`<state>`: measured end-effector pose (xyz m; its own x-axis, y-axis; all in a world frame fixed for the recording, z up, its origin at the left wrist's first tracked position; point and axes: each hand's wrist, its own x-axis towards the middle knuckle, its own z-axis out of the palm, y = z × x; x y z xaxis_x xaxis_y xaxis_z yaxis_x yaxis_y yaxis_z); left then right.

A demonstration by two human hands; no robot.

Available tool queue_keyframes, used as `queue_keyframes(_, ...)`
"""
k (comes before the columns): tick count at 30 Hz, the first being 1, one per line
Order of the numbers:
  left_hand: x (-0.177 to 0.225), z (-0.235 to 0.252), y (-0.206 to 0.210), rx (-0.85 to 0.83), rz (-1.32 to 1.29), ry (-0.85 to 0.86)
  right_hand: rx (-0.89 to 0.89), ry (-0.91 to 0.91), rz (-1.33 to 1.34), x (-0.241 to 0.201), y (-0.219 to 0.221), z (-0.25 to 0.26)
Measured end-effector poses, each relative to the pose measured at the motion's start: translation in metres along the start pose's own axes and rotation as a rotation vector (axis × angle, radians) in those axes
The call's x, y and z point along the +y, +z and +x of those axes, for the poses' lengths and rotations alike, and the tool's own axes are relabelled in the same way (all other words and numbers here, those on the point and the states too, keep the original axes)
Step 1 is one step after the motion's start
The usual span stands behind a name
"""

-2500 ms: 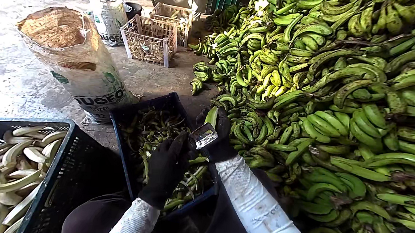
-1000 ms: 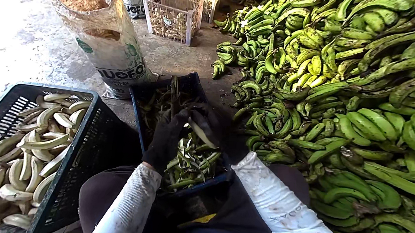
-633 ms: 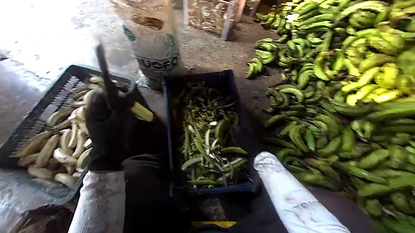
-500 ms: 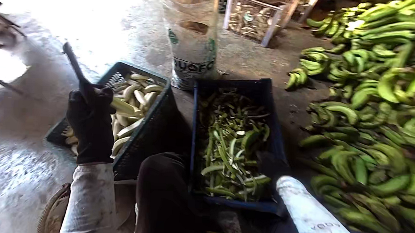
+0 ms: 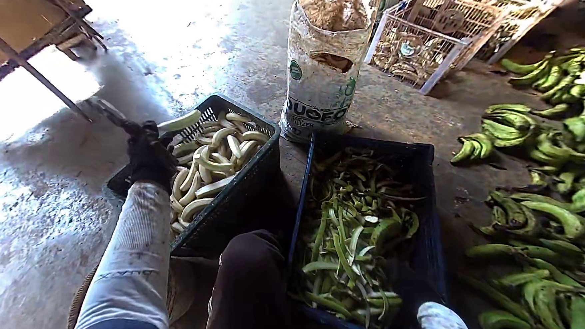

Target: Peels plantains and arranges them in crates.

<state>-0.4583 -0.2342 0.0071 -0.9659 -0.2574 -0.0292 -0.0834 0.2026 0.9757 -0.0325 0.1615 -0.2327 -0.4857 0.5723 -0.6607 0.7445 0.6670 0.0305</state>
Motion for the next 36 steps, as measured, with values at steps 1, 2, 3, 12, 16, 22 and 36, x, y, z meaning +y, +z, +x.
queue_keyframes(1,0.003,0.004,0.000,0.000,0.008,-0.013,0.005,-0.004,0.072,0.001,-0.004,-0.002)
queue_keyframes(2,0.006,0.005,0.000,-0.007,-0.008,-0.021,0.013,-0.013,0.167,0.003,-0.009,-0.006)
queue_keyframes(3,0.006,0.002,0.000,-0.020,-0.037,-0.011,0.040,-0.031,0.295,0.005,-0.012,-0.009)
queue_keyframes(12,0.010,-0.145,0.033,-0.516,-0.281,-0.030,0.421,-0.562,1.657,-0.026,-0.108,-0.067)
queue_keyframes(16,0.002,-0.248,0.060,-1.105,-0.108,0.170,0.614,-0.629,1.793,-0.030,-0.149,-0.093)
queue_keyframes(22,-0.025,-0.350,0.083,-1.507,-0.102,0.409,0.857,-0.317,1.667,-0.021,-0.168,-0.154)
queue_keyframes(36,0.020,-0.382,0.109,-1.384,-0.706,0.182,0.756,-0.577,1.707,-0.004,-0.162,-0.195)
